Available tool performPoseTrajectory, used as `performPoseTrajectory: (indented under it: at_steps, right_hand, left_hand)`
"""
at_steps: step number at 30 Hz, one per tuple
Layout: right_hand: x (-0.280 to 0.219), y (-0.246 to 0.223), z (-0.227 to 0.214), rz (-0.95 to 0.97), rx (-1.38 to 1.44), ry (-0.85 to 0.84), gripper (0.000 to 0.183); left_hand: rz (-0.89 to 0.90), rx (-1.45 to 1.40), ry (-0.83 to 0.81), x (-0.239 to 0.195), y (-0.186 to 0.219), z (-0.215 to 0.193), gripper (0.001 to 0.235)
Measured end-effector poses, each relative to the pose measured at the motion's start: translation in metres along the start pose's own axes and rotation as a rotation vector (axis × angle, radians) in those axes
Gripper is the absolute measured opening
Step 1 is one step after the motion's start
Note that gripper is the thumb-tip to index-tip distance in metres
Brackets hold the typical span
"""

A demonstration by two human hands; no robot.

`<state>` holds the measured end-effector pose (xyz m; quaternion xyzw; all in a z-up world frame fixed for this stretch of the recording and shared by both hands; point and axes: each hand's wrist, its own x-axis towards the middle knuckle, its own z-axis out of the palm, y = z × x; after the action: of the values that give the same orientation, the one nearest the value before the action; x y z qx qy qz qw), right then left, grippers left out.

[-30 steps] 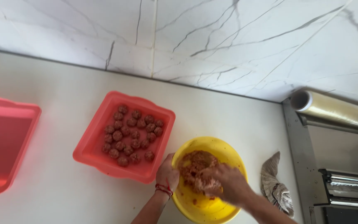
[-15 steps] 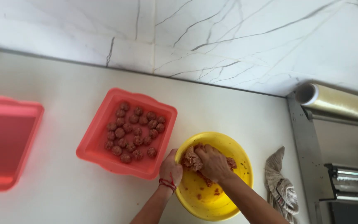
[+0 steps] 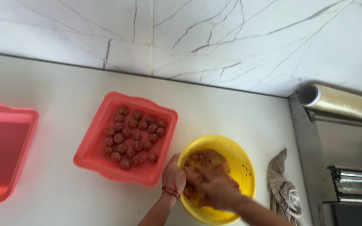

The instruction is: Rolling a mixture of ground meat and cheese into balls and placing them in a tray.

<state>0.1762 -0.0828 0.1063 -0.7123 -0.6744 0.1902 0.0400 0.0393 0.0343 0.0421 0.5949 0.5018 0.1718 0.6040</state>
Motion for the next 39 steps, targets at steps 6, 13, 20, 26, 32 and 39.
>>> performPoseTrajectory:
  at_steps: [6,13,20,26,32,39]
  right_hand:
    - [0.034,0.019,0.072,-0.080,-0.345,-0.376,0.089]
    - [0.026,0.031,0.044,0.167,-0.076,0.099,0.046]
    - [0.010,0.010,-0.051,0.605,0.147,-0.341,0.060]
    - [0.041,0.046,0.051,0.049,0.150,0.279,0.096]
    - [0.052,0.022,0.048,0.375,-0.003,0.062,0.071]
    - [0.012,0.030,-0.010,0.524,-0.061,0.107,0.066]
  left_hand:
    - [0.039,0.084,-0.021,0.003,-0.009,0.000,0.056]
    - [0.077,0.040,0.008,0.009,-0.003,-0.002,0.044]
    - [-0.087,0.120,-0.079,0.004,0.007,-0.001,0.053]
    - [0.040,0.117,-0.012,0.009,-0.006,0.007,0.055]
    - [0.181,0.093,0.058,0.009,-0.012,0.007,0.042]
    - [0.025,0.078,-0.006,0.012,-0.012,0.011,0.045]
